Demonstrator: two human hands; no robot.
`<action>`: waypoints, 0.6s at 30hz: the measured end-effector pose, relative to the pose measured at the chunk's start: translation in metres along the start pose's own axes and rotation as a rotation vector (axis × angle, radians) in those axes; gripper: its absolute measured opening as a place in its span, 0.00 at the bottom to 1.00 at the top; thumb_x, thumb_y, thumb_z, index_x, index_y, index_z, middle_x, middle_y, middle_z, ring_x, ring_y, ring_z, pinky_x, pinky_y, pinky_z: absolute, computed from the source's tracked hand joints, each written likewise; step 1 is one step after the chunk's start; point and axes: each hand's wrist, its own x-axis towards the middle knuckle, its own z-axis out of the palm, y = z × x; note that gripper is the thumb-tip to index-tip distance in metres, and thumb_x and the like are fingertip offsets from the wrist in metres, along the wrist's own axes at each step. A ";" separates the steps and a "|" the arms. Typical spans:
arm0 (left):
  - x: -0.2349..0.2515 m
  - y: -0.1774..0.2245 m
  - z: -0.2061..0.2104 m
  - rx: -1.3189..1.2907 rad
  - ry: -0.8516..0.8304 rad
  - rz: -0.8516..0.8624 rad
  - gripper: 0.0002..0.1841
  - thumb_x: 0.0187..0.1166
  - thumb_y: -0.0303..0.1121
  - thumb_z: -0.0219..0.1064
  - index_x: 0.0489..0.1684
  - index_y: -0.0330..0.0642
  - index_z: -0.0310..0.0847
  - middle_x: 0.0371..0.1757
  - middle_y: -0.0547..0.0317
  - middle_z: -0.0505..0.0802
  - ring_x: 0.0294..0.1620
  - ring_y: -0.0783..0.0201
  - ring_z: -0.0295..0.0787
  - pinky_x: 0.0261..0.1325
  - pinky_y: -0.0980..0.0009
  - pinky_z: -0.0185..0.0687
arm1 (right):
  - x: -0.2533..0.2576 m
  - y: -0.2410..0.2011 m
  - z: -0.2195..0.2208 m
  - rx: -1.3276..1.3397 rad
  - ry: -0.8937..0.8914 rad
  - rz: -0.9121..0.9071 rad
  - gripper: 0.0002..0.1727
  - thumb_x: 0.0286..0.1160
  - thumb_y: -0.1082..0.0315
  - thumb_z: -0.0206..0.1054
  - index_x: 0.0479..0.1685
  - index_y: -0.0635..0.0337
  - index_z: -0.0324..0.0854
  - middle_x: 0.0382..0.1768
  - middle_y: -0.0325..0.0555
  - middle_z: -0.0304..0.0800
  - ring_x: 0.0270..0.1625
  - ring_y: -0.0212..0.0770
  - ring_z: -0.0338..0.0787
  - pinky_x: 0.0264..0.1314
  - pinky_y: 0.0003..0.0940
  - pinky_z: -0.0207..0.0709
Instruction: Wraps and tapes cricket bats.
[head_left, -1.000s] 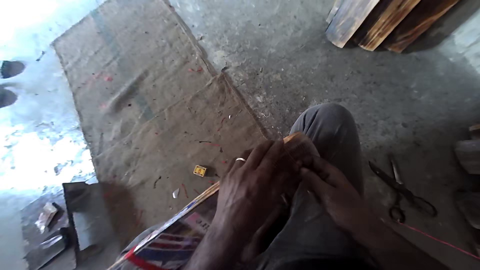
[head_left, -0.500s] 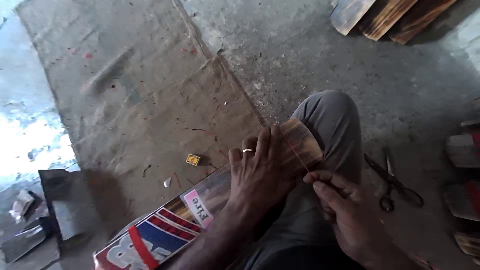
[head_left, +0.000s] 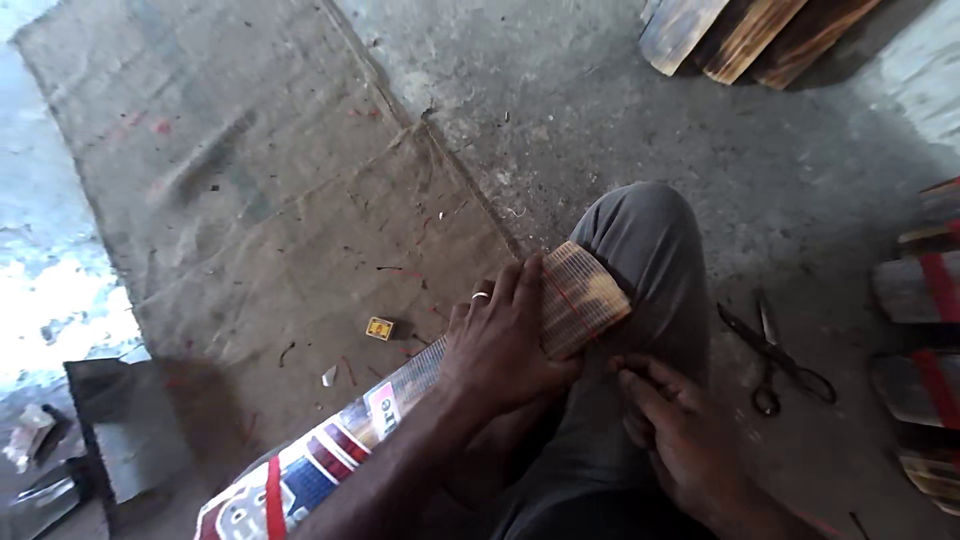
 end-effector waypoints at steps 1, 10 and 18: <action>0.001 -0.002 -0.004 -0.042 -0.041 -0.001 0.69 0.40 0.79 0.73 0.94 0.58 0.51 0.81 0.58 0.75 0.68 0.49 0.81 0.53 0.41 0.83 | 0.000 -0.001 0.000 0.019 -0.022 -0.009 0.12 0.85 0.63 0.63 0.56 0.54 0.89 0.23 0.43 0.75 0.16 0.32 0.66 0.17 0.25 0.64; -0.015 -0.004 -0.048 -1.016 -0.657 -0.122 0.51 0.54 0.56 0.86 0.86 0.68 0.64 0.55 0.55 0.93 0.39 0.58 0.95 0.40 0.58 0.95 | -0.014 -0.036 0.002 0.171 -0.288 -0.225 0.10 0.86 0.64 0.64 0.53 0.55 0.89 0.24 0.37 0.77 0.20 0.24 0.68 0.21 0.19 0.65; -0.036 -0.009 0.009 -1.715 -0.927 0.112 0.34 0.74 0.53 0.74 0.77 0.48 0.71 0.57 0.56 0.90 0.55 0.66 0.90 0.60 0.66 0.88 | -0.010 -0.034 -0.005 0.279 -0.443 -0.102 0.10 0.86 0.63 0.64 0.50 0.57 0.89 0.30 0.39 0.82 0.22 0.23 0.70 0.22 0.18 0.64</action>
